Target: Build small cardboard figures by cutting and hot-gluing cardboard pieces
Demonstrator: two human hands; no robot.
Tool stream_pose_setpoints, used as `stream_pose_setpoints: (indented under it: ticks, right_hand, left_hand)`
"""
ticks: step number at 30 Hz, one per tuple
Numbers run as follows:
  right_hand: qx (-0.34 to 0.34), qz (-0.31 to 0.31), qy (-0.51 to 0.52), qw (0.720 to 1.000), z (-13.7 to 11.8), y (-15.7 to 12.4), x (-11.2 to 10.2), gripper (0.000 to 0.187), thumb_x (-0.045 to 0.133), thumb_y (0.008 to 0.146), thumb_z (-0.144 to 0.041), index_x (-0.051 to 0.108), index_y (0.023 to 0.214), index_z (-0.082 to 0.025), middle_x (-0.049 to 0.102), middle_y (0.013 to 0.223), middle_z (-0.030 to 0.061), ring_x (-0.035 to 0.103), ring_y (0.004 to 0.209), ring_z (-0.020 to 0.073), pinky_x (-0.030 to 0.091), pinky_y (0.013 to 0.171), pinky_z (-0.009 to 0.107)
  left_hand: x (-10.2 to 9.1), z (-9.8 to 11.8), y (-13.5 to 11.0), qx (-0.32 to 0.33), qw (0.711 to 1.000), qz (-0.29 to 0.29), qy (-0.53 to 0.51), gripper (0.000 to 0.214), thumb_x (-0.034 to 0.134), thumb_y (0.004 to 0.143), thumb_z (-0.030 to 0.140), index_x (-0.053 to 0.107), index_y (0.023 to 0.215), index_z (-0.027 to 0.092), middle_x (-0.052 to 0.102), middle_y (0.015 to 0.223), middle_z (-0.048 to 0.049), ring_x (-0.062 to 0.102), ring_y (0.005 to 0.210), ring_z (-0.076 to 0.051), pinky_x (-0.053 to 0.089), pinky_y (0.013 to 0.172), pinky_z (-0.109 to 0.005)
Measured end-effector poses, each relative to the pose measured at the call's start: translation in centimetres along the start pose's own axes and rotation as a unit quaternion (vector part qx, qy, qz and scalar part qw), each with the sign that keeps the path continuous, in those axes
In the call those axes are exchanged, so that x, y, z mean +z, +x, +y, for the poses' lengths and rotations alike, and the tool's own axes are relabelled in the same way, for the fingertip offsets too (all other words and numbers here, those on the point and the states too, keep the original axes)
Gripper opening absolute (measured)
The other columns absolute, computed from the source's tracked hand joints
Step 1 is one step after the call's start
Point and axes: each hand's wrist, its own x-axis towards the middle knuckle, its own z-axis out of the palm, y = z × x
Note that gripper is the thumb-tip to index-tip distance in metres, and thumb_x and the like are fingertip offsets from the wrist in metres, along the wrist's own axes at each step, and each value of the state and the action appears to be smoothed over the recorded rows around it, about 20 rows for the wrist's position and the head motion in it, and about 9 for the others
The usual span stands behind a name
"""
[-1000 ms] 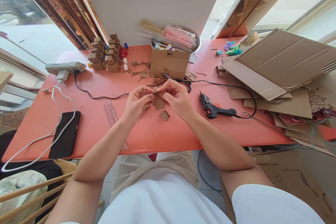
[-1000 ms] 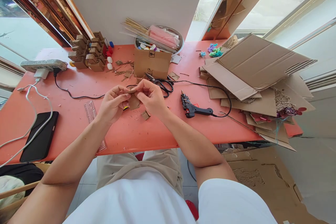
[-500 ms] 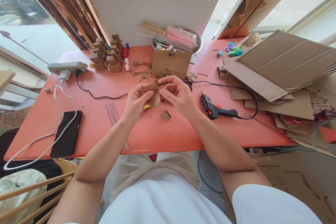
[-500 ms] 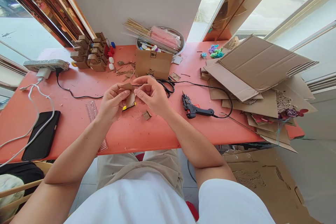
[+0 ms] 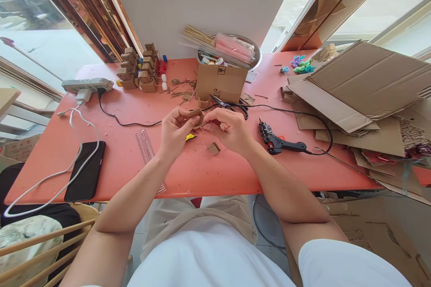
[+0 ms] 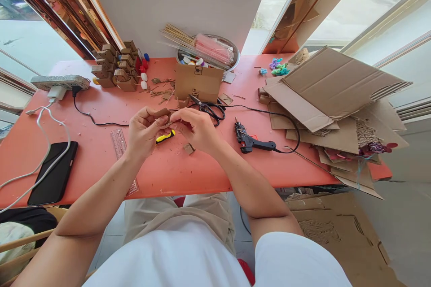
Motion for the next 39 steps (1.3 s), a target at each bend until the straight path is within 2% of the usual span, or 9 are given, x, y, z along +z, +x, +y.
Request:
stream_pose_setpoints:
  ticks: [5,11,14,18,21,23,29,33,39]
  right_hand:
    - [0.059,0.019,0.064,0.996,-0.3,0.1,0.2,0.017,0.067,0.098,-0.034,0.066,0.085,-0.023,0.072,0.082,0.0013,0.06,0.07,0.0142,0.049,0.066,0.028]
    - [0.142,0.033,0.211,0.966,0.1,0.8,0.2,0.058,0.078,0.082,-0.08,0.061,0.082,-0.025,0.063,0.074,-0.001,0.059,0.067,0.0141,0.05,0.061,0.028]
    - [0.153,0.021,0.221,0.963,0.0,1.1,0.2,0.066,0.08,0.075,-0.087,0.06,0.079,-0.024,0.061,0.072,-0.0011,0.058,0.068,0.0143,0.051,0.063,0.029]
    - [0.149,-0.034,0.167,0.974,-0.3,0.8,-1.7,0.047,0.084,0.083,-0.066,0.065,0.089,-0.024,0.066,0.081,-0.0003,0.06,0.072,0.0143,0.051,0.066,0.028]
    - [0.147,-0.167,0.072,0.972,-0.7,0.5,-3.9,0.028,0.085,0.084,-0.034,0.069,0.104,-0.024,0.074,0.095,0.0013,0.063,0.076,0.0151,0.052,0.071,0.028]
    - [0.142,-0.27,-0.008,0.952,-0.9,0.2,-4.4,0.031,0.085,0.077,-0.019,0.073,0.105,-0.025,0.077,0.103,0.0032,0.067,0.084,0.0185,0.052,0.073,0.029]
    - [0.118,-0.347,-0.168,0.915,-1.6,-0.3,-1.5,0.027,0.063,0.079,0.004,0.069,0.084,-0.021,0.072,0.092,0.006,0.067,0.081,0.0208,0.041,0.064,0.03]
    - [0.118,-0.304,-0.15,0.933,-1.5,-0.1,-0.8,0.022,0.064,0.083,0.0,0.066,0.081,-0.022,0.072,0.089,0.0054,0.065,0.078,0.0189,0.041,0.066,0.029]
    - [0.104,-0.017,0.024,0.994,-0.6,0.2,-1.8,0.022,0.079,0.091,-0.029,0.07,0.11,-0.025,0.072,0.092,0.0015,0.064,0.084,0.0176,0.052,0.077,0.03]
  left_hand:
    - [-0.2,0.0,0.1,0.006,0.999,-0.025,-0.024,0.052,0.105,0.052,0.04,0.058,0.067,0.022,0.071,0.061,0.0048,0.066,0.049,-0.01,0.054,0.046,-0.017]
    - [-0.8,0.1,0.5,-0.046,0.987,-0.125,-0.094,0.052,0.106,0.057,0.048,0.076,0.093,0.025,0.078,0.078,0.0028,0.07,0.063,-0.011,0.059,0.053,-0.018]
    - [-1.1,-0.1,0.6,-0.069,0.984,-0.132,-0.096,0.044,0.103,0.065,0.039,0.077,0.098,0.026,0.081,0.088,0.0014,0.07,0.067,-0.01,0.06,0.056,-0.019]
    - [-1.1,0.0,0.7,-0.067,0.988,-0.081,-0.114,0.036,0.102,0.066,0.033,0.077,0.091,0.025,0.08,0.088,0.0026,0.071,0.067,-0.009,0.06,0.056,-0.018]
    - [-1.0,0.4,0.9,-0.052,0.993,-0.013,-0.108,0.024,0.095,0.078,0.035,0.075,0.085,0.024,0.079,0.086,0.0021,0.075,0.07,-0.01,0.06,0.057,-0.016]
    - [-1.0,0.7,1.0,-0.057,0.993,0.019,-0.101,0.02,0.088,0.087,0.036,0.073,0.084,0.023,0.079,0.087,0.0003,0.079,0.077,-0.012,0.061,0.059,-0.016]
    - [-0.8,1.2,0.8,-0.09,0.989,0.027,-0.111,0.018,0.08,0.094,0.033,0.072,0.084,0.02,0.079,0.089,-0.0022,0.08,0.079,-0.013,0.062,0.06,-0.016]
    - [-0.7,1.3,0.6,-0.075,0.991,-0.004,-0.109,0.021,0.084,0.089,0.034,0.069,0.083,0.021,0.077,0.083,-0.0014,0.077,0.071,-0.013,0.059,0.055,-0.017]
    - [-0.9,0.8,0.5,-0.07,0.992,-0.059,-0.092,0.031,0.095,0.073,0.036,0.072,0.088,0.021,0.078,0.079,-0.0007,0.076,0.067,-0.015,0.057,0.052,-0.02]
